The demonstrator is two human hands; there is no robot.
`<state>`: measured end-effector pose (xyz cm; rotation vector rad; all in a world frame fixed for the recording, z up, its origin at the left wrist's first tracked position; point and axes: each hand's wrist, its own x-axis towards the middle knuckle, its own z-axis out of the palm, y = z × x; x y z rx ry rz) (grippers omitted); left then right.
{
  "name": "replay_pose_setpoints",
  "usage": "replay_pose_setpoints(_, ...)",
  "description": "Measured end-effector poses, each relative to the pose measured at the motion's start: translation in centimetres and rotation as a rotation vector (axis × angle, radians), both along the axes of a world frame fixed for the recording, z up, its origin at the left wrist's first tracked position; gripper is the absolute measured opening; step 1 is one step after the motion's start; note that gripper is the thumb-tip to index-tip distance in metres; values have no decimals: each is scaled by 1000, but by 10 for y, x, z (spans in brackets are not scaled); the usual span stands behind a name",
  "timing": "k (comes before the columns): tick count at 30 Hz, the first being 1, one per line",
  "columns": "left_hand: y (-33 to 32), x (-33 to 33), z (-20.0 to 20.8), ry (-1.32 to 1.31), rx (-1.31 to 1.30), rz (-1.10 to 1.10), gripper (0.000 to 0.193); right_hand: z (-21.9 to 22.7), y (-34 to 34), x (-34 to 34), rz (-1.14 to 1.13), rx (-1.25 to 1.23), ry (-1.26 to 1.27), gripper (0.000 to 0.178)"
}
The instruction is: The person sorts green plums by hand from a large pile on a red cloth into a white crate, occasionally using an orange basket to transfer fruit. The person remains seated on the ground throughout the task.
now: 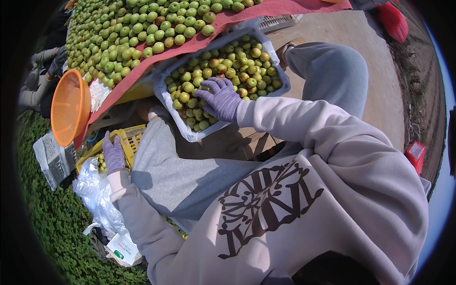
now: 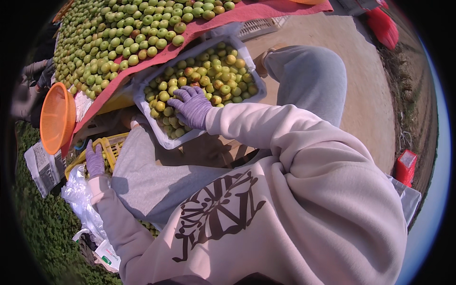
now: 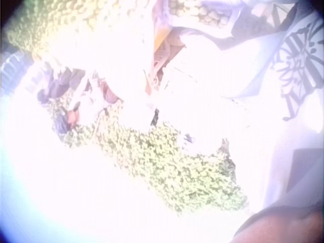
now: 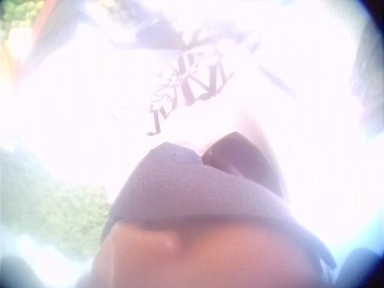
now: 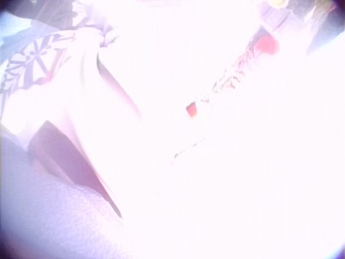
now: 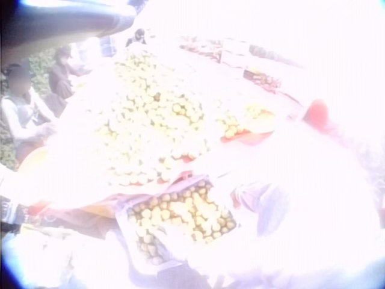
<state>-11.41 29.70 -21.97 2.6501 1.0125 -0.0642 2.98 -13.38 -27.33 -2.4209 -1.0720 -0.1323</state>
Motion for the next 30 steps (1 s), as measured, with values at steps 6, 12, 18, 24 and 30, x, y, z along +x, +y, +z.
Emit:
replay_pose_setpoints(6, -159, 87, -21, -161, -280, -618, 63, -8, 31, 52, 11, -213, 104, 48)
replay_pose_setpoints(12, -233, 118, -93, -342, -111, -624, 63, -16, 21, 52, 40, -220, -24, 40)
replay_pose_setpoints(18, -230, 128, -113, -548, -136, -451, 43, -13, -6, 46, 13, -194, 28, 43)
replay_pose_setpoints(24, -236, 143, -108, -456, -222, -266, 46, -11, -16, 46, 13, -145, -33, 43)
replay_pose_setpoints(30, -236, 167, -100, -219, -244, -81, 55, -9, -30, 60, 123, -278, -23, 42)
